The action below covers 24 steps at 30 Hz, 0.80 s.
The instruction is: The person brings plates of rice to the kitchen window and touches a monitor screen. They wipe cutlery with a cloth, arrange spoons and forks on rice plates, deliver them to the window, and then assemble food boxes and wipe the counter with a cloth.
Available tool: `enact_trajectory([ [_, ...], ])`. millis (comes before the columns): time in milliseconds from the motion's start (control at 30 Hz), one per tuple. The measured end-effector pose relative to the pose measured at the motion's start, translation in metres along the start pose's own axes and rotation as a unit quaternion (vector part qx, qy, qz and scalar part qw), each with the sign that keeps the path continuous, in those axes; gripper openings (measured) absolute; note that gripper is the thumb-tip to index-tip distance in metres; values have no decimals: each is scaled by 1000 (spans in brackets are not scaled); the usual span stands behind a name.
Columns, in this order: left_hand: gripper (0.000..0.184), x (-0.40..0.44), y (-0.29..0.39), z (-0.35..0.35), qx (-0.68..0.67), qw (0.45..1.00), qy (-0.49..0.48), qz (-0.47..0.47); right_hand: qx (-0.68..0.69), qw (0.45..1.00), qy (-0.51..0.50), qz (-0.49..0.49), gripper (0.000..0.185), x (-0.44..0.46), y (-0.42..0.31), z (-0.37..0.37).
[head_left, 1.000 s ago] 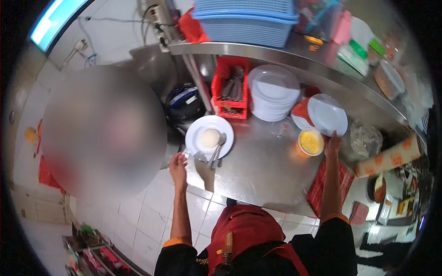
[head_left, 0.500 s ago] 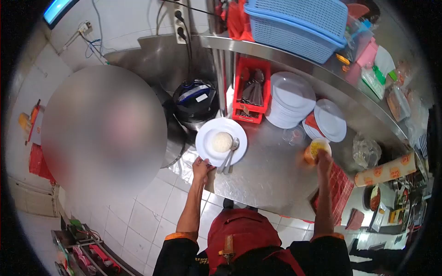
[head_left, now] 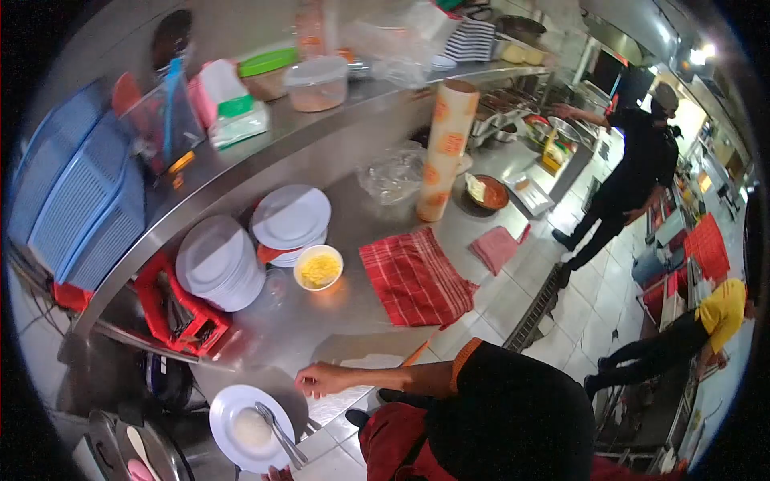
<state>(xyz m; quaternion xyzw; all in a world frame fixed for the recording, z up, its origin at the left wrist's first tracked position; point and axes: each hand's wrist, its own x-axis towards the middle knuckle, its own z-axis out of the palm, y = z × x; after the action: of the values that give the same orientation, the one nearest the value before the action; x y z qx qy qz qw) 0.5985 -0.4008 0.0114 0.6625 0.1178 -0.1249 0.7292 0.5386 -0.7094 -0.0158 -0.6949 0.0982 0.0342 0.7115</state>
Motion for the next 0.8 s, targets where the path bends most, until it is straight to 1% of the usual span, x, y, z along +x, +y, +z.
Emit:
enact_trajectory([
  [33,35,0,-5,-5,5,1000,-5,-1,-17,999,-28,6,29,-3,2,4],
  [67,37,-2,-12,-19,41,998,-32,-46,-12,998,-51,31,38,-15,-10,10],
  [100,39,-4,-20,-28,70,992,-53,-89,25,996,-60,54,42,-23,-16,16],
  [133,39,-15,-23,-26,61,994,-39,-84,58,992,-76,78,45,-31,-19,21],
  [200,42,-51,-24,-25,-8,994,-13,-104,77,988,-115,68,43,-51,-32,29],
  [233,42,-60,-28,-33,-6,994,-19,-109,82,982,-159,56,38,-49,-19,37],
  [267,43,-68,-25,-36,2,993,-24,-117,71,983,-155,68,32,-52,-22,45],
  [300,41,-77,-22,-39,-13,993,-46,-107,91,981,-156,69,30,-53,-24,52],
  [333,41,-85,-25,-44,-13,995,-33,-91,94,980,-165,57,28,-50,-16,58],
  [367,41,-89,-30,-54,-16,994,-44,-95,55,984,-160,57,25,-51,-18,67],
  [400,41,-93,-34,-65,-27,995,-43,-89,67,985,-157,7,25,-46,-7,81],
  [433,42,-100,-35,-72,-36,996,20,-80,75,988,-136,26,29,-52,-19,100],
  [467,42,-110,-33,-75,-50,992,86,-72,53,981,-183,47,32,-48,-26,111],
  [500,43,-125,-4,-77,-52,993,90,-60,24,974,-212,70,32,-44,-39,126],
  [533,43,-129,-1,-94,-87,987,131,-35,4,971,-227,76,31,-35,-35,144],
  [567,42,-135,0,-115,-96,988,117,-18,3,969,-223,109,29,-31,-38,168],
  [600,41,-141,0,-137,-92,991,93,-6,-10,964,-246,101,29,-25,-40,192],
  [633,39,-147,5,-154,-91,989,112,21,2,961,-260,96,28,-22,-42,214],
  [667,39,-154,8,-175,-97,988,120,29,12,958,-272,90,27,-18,-43,236],
  [700,37,-163,11,-197,-113,983,140,29,31,954,-279,107,26,-14,-40,263],
  [767,35,-178,9,-240,-138,976,165,34,24,944,-316,94,26,-7,-46,314],
  [800,35,-188,0,-266,-98,973,195,75,27,935,-343,88,26,-12,-56,343],
])
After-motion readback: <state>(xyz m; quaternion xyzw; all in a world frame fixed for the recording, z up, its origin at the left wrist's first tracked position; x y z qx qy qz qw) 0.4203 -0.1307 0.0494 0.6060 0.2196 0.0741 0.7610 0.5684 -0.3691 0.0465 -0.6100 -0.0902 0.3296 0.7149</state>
